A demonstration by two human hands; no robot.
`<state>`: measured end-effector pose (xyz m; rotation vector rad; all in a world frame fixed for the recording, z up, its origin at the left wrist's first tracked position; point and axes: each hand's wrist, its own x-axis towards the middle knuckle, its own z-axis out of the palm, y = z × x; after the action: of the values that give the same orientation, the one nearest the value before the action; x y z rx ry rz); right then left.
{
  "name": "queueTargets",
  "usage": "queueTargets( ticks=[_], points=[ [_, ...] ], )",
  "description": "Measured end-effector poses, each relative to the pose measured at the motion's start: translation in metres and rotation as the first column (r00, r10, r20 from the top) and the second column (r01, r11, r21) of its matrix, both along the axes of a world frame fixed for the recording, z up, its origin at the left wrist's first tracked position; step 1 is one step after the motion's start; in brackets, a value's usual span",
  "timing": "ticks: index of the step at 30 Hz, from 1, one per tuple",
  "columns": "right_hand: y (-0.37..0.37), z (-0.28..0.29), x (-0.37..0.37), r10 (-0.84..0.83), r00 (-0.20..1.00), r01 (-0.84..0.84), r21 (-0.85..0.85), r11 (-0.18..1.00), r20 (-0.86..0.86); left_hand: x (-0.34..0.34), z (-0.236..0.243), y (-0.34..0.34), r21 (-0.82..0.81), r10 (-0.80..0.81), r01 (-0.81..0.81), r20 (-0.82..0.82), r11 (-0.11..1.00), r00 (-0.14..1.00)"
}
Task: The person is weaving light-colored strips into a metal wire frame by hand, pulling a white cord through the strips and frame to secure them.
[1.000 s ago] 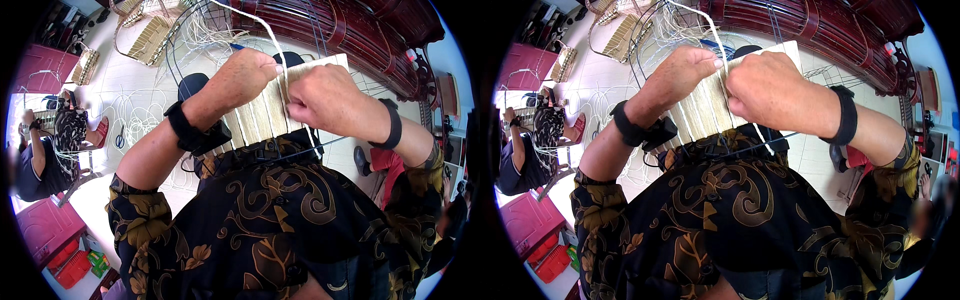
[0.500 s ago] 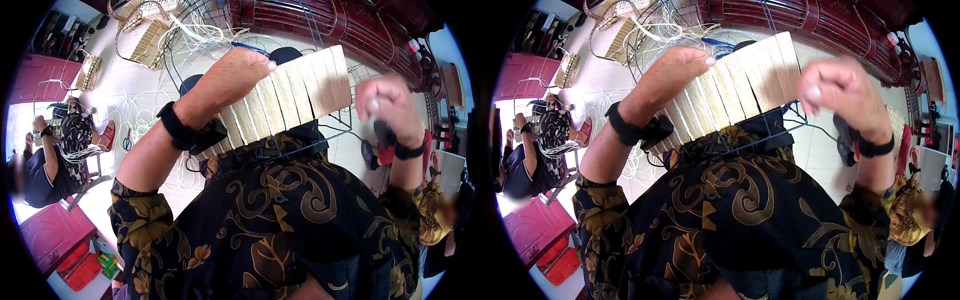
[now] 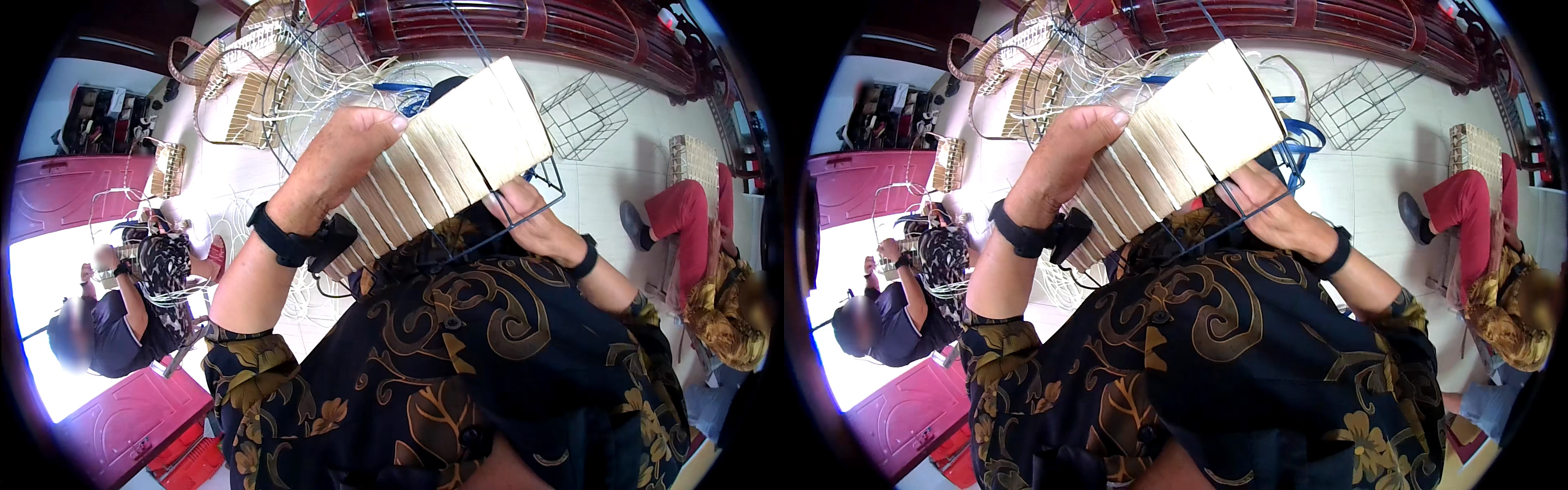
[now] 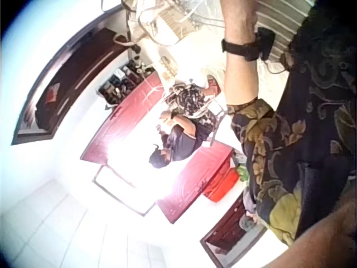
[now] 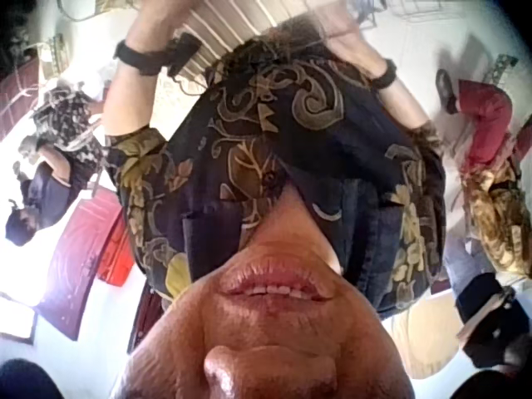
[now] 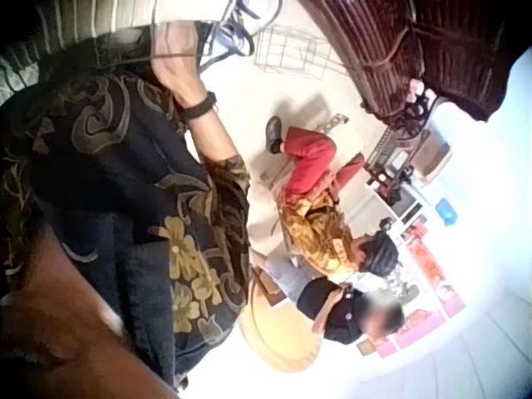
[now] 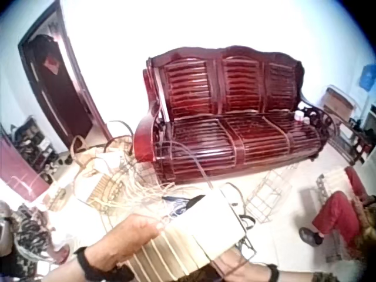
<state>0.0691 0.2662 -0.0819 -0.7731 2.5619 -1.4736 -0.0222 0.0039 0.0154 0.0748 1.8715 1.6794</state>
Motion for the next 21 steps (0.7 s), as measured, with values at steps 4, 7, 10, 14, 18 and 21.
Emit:
queueTargets(
  ticks=[4,7,10,14,18,21],
  points=[
    [-0.011,-0.057,-0.032,-0.068,0.944,0.066,-0.017,0.998,-0.322,-0.003,-0.006,0.000,0.022,-0.001,0.001,-0.023,1.000,1.000],
    [-0.017,-0.076,-0.051,-0.046,0.999,0.043,-0.226,0.973,-0.008,-0.003,-0.003,0.001,-0.021,0.015,-0.015,-0.024,1.000,1.000],
    [-0.021,-0.076,-0.051,0.025,0.995,0.003,-0.295,0.956,0.094,-0.002,-0.008,-0.001,-0.025,0.004,-0.004,-0.013,1.000,1.000],
    [-0.019,-0.089,-0.041,0.131,0.937,0.019,-0.422,0.906,0.324,-0.008,-0.011,-0.002,-0.131,-0.047,0.037,-0.076,0.991,0.996],
    [-0.018,-0.085,-0.045,0.113,0.992,-0.076,-0.441,0.894,0.057,-0.011,-0.008,0.001,-0.242,-0.110,0.064,-0.179,0.968,0.978],
    [-0.021,-0.076,-0.054,0.081,0.997,-0.067,-0.408,0.910,0.015,-0.016,-0.012,-0.005,-0.278,-0.180,0.112,-0.234,0.954,0.955]
  ],
)
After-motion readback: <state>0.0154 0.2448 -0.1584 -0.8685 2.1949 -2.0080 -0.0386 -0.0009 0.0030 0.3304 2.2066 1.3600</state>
